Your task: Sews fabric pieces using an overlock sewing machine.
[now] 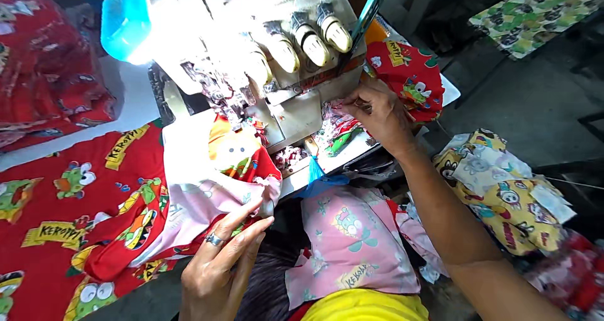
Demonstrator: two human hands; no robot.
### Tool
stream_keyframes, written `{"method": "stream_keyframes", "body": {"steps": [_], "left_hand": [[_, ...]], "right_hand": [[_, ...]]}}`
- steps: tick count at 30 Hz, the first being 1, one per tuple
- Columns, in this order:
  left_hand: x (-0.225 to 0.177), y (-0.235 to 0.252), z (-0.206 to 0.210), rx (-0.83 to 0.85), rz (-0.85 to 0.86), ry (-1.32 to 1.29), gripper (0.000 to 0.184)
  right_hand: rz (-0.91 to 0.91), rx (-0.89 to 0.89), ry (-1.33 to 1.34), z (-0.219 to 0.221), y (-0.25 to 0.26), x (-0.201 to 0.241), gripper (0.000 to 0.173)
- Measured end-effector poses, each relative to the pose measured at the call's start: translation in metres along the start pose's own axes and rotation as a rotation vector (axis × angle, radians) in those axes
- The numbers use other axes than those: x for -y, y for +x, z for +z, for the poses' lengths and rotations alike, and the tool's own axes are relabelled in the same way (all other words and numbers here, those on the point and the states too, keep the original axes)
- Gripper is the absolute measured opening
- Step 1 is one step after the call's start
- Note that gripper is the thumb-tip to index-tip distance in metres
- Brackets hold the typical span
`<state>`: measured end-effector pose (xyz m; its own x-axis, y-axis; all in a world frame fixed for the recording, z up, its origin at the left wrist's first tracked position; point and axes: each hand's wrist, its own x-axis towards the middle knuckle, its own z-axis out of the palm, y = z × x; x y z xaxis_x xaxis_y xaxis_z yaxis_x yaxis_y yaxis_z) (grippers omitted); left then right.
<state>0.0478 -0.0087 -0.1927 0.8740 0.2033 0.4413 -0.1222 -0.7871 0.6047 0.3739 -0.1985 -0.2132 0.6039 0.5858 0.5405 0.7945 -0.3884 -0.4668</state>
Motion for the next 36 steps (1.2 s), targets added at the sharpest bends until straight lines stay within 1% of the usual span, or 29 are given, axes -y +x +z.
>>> {"method": "stream_keyframes", "body": {"steps": [3,6,8,12,14,16,20,25,30,33,36], "left_hand": [[-0.004,0.004,0.008,0.007,0.002,-0.029,0.022],[-0.005,0.003,0.010,0.008,0.000,-0.031,0.021],[-0.002,0.001,0.009,0.015,-0.004,-0.029,0.022],[0.001,-0.002,0.008,0.037,-0.019,0.000,0.023],[0.001,-0.002,0.010,0.044,-0.017,0.004,0.023],[0.001,-0.002,0.011,0.047,-0.015,-0.006,0.023],[0.000,-0.002,0.010,0.043,-0.005,-0.006,0.023],[-0.005,0.002,0.013,0.061,0.003,-0.102,0.024],[-0.016,0.012,0.025,0.096,0.034,-0.283,0.024],[-0.021,0.019,0.032,0.107,0.053,-0.308,0.024],[-0.022,0.024,0.033,0.099,0.063,-0.283,0.024]], "right_hand": [[-0.010,0.044,-0.090,0.007,-0.001,0.002,0.014],[0.017,0.034,-0.036,0.004,0.000,0.002,0.012],[0.056,0.058,0.009,0.000,0.001,-0.001,0.015],[0.061,0.155,-0.065,-0.004,0.000,-0.007,0.019],[0.060,0.176,-0.057,-0.005,0.001,-0.009,0.018],[0.077,0.149,0.031,-0.009,0.003,-0.009,0.018],[0.132,0.068,0.289,-0.020,0.009,-0.013,0.019],[0.090,-0.052,0.439,-0.040,0.023,-0.011,0.024],[0.034,-0.130,0.604,-0.053,0.025,0.008,0.018],[-0.010,-0.144,0.564,-0.047,0.024,0.013,0.016],[-0.073,-0.297,0.306,-0.039,0.023,0.006,0.016]]}}
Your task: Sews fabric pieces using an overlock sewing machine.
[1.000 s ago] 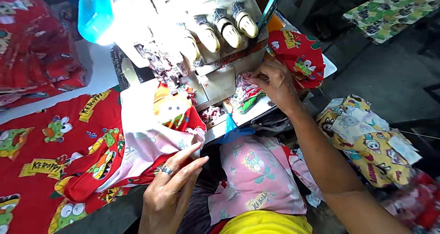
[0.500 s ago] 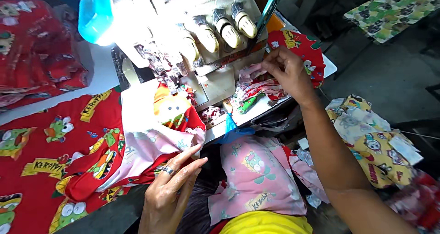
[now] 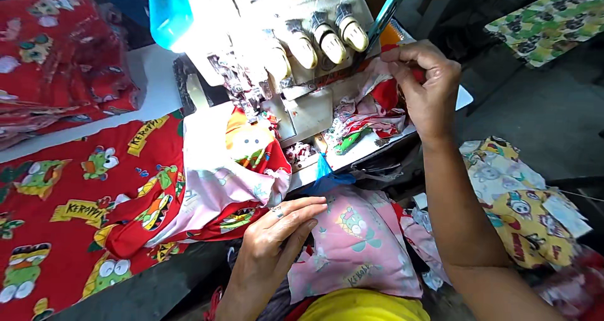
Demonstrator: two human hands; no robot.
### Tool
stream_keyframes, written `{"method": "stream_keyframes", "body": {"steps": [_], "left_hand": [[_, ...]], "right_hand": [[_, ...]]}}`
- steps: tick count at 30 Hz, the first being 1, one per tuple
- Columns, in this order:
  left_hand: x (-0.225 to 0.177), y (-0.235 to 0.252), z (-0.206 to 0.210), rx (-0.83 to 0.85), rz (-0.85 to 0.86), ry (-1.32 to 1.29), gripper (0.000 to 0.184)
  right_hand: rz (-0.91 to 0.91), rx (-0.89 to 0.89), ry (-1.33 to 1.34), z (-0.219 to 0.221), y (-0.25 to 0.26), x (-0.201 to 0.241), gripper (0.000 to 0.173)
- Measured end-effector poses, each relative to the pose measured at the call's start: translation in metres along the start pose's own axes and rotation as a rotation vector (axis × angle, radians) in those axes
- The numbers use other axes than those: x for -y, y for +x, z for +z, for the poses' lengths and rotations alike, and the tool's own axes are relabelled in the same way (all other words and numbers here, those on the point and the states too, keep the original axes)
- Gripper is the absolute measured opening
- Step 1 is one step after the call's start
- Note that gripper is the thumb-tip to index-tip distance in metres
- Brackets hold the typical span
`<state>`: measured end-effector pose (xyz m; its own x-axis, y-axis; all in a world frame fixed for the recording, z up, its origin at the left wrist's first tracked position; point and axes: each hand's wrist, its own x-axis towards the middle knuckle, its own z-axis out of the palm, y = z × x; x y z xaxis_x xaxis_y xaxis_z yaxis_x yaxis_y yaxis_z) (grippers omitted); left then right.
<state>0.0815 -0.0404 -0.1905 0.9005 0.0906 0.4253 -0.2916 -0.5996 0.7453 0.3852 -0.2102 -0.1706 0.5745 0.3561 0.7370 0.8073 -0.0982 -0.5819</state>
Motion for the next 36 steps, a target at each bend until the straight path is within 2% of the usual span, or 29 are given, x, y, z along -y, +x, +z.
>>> {"method": "stream_keyframes", "body": {"steps": [2,5,6,10,14,17,20,22,25,28,30,31,33,36], "left_hand": [[0.001,-0.001,-0.001,-0.010,-0.002,0.018,0.024],[0.006,-0.006,-0.002,-0.003,-0.019,0.050,0.024],[0.008,-0.008,-0.002,0.006,-0.023,0.054,0.024],[0.011,-0.014,-0.002,0.032,-0.034,0.059,0.024],[0.010,-0.011,-0.001,0.039,-0.033,0.057,0.024],[0.009,-0.007,0.001,0.039,-0.028,0.041,0.024],[0.008,-0.004,0.003,0.041,-0.019,0.026,0.024],[0.006,-0.003,0.003,0.047,-0.016,-0.016,0.024],[0.003,-0.001,0.005,0.051,-0.039,-0.119,0.031],[-0.003,0.001,0.011,-0.011,-0.154,-0.199,0.047],[-0.009,0.002,0.013,-0.084,-0.310,-0.247,0.058],[-0.012,0.003,0.013,-0.134,-0.405,-0.293,0.056],[-0.017,0.006,0.012,-0.272,-0.581,-0.403,0.035],[-0.015,0.009,0.005,-0.431,-0.663,-0.567,0.011]], "right_hand": [[-0.052,-0.038,-0.132,0.001,-0.001,-0.005,0.015],[0.049,0.247,-0.275,-0.007,0.002,-0.008,0.018],[0.094,0.286,-0.268,-0.011,0.006,-0.010,0.019],[0.128,0.074,-0.181,-0.033,0.025,-0.017,0.029],[0.003,-0.122,-0.040,-0.043,0.036,-0.016,0.027],[-0.076,-0.148,0.070,-0.041,0.036,-0.010,0.020],[-0.043,-0.148,0.140,-0.040,0.035,-0.006,0.017],[0.053,-0.063,0.232,-0.045,0.032,0.010,0.018],[0.168,0.168,0.366,-0.037,0.013,0.047,0.021],[0.213,0.361,0.505,-0.008,-0.029,0.092,0.027],[0.246,0.422,0.609,0.015,-0.058,0.113,0.031],[0.280,0.442,0.642,0.026,-0.071,0.122,0.034],[0.340,0.471,0.683,0.045,-0.093,0.133,0.037],[0.323,0.508,0.717,0.063,-0.111,0.138,0.041]]}}
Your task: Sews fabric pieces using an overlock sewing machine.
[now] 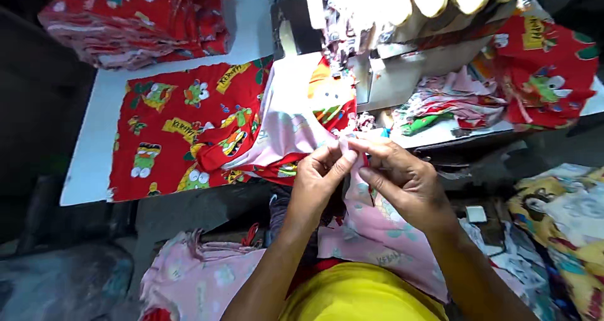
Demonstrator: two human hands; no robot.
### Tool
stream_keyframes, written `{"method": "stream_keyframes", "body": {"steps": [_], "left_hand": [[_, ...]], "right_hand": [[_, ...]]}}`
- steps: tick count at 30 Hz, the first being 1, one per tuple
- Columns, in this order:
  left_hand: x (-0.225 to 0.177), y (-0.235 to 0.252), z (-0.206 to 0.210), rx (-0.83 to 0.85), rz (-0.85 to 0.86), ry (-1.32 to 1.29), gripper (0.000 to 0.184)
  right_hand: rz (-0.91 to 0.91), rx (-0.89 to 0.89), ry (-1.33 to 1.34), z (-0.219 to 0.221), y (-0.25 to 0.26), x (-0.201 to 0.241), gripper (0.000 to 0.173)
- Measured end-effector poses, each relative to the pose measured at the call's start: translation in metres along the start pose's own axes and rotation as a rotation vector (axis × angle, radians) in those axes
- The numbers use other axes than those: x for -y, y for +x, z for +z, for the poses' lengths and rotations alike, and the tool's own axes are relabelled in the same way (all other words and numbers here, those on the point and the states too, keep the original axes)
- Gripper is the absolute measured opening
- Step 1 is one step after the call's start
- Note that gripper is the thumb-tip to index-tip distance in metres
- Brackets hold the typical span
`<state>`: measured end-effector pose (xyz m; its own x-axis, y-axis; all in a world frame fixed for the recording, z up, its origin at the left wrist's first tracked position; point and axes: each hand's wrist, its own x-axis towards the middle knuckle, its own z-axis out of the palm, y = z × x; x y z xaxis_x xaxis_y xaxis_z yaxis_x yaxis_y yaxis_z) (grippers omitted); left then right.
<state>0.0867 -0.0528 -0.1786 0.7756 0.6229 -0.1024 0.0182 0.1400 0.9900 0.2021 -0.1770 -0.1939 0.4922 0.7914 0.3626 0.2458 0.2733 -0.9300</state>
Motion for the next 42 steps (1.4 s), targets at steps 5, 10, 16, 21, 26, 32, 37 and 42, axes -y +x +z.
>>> {"method": "stream_keyframes", "body": {"steps": [5,10,16,21,26,32,37,42], "left_hand": [[-0.008,0.005,-0.014,-0.054,0.132,0.000,0.008],[-0.012,0.010,-0.019,-0.060,0.310,0.168,0.019],[-0.015,0.009,-0.025,-0.033,0.261,0.130,0.014],[-0.015,0.010,-0.026,-0.037,0.307,0.190,0.010],[-0.016,0.012,-0.021,-0.067,0.368,0.290,0.011],[-0.013,0.013,-0.017,-0.112,0.414,0.332,0.006],[-0.013,0.017,-0.024,-0.138,0.394,0.315,0.005],[-0.026,0.017,-0.025,-0.082,0.157,0.080,0.018]], "right_hand": [[0.082,-0.019,0.007,0.012,0.004,-0.006,0.060],[0.200,-0.061,0.193,0.019,0.014,-0.010,0.027],[0.149,-0.153,0.214,0.026,0.017,-0.014,0.010],[0.187,-0.117,0.293,0.024,0.019,-0.016,0.014],[0.106,-0.197,0.269,0.021,0.031,-0.009,0.009],[0.055,-0.200,0.183,0.020,0.035,-0.010,0.011],[0.066,-0.218,0.058,0.020,0.038,-0.005,0.010],[0.124,-0.200,0.149,0.020,0.046,-0.004,0.008]]}}
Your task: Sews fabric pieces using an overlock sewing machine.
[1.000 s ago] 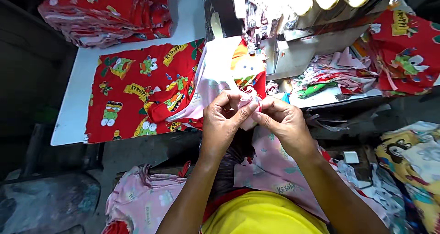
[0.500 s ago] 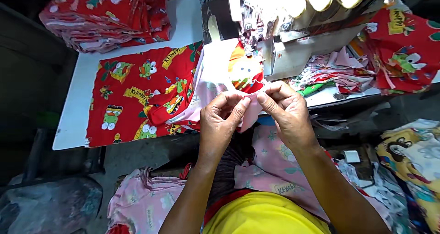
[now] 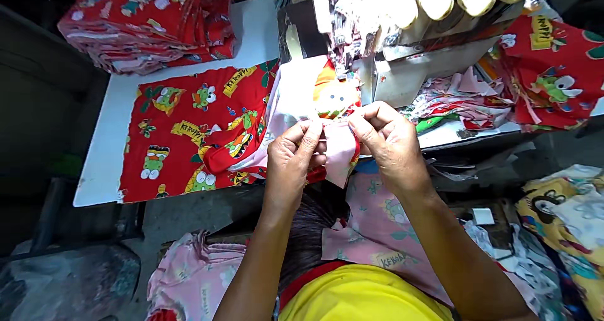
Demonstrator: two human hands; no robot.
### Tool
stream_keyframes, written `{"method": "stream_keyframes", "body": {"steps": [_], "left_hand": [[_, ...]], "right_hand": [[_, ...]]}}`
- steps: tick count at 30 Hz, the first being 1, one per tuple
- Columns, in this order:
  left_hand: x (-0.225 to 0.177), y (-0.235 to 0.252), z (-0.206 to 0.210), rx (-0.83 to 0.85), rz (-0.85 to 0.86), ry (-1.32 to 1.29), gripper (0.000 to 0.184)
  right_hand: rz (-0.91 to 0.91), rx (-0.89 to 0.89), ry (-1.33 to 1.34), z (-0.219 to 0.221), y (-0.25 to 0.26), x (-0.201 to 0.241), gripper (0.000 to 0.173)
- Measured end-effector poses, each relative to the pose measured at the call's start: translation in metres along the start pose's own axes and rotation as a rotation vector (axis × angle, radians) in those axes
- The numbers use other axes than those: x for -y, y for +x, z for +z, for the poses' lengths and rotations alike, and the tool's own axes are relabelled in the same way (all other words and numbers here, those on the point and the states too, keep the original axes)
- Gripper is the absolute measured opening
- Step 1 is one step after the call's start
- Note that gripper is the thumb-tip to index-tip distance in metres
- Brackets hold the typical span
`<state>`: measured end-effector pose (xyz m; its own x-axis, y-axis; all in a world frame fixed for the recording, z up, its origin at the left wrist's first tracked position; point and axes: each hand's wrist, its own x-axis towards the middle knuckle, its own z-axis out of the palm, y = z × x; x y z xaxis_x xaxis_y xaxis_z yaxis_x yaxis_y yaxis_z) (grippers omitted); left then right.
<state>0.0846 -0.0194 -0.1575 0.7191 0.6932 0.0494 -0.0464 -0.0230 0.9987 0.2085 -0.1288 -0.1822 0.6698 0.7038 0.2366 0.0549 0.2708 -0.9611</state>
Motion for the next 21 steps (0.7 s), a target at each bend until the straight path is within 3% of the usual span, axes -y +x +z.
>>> {"method": "stream_keyframes", "body": {"steps": [5,9,12,16,18,21], "left_hand": [[0.006,0.000,-0.001,0.032,0.067,0.042,0.008],[0.006,0.003,-0.001,-0.035,0.130,0.000,0.008],[0.006,0.003,-0.002,-0.052,0.154,0.015,0.009],[0.004,0.003,-0.005,-0.007,0.212,0.049,0.012],[0.000,0.006,-0.010,0.087,0.318,0.092,0.013],[-0.013,0.015,-0.019,0.370,0.483,0.187,0.015]], "right_hand": [[0.011,0.018,-0.017,0.003,-0.002,0.000,0.011],[0.110,0.151,-0.098,0.001,-0.022,-0.015,0.036],[0.125,0.194,-0.317,-0.007,-0.045,-0.042,0.016],[0.024,0.277,-0.533,-0.028,-0.051,-0.047,0.026],[-0.078,0.186,-0.504,-0.035,-0.040,-0.033,0.019],[-0.187,0.088,-0.369,-0.038,-0.017,-0.008,0.014]]}}
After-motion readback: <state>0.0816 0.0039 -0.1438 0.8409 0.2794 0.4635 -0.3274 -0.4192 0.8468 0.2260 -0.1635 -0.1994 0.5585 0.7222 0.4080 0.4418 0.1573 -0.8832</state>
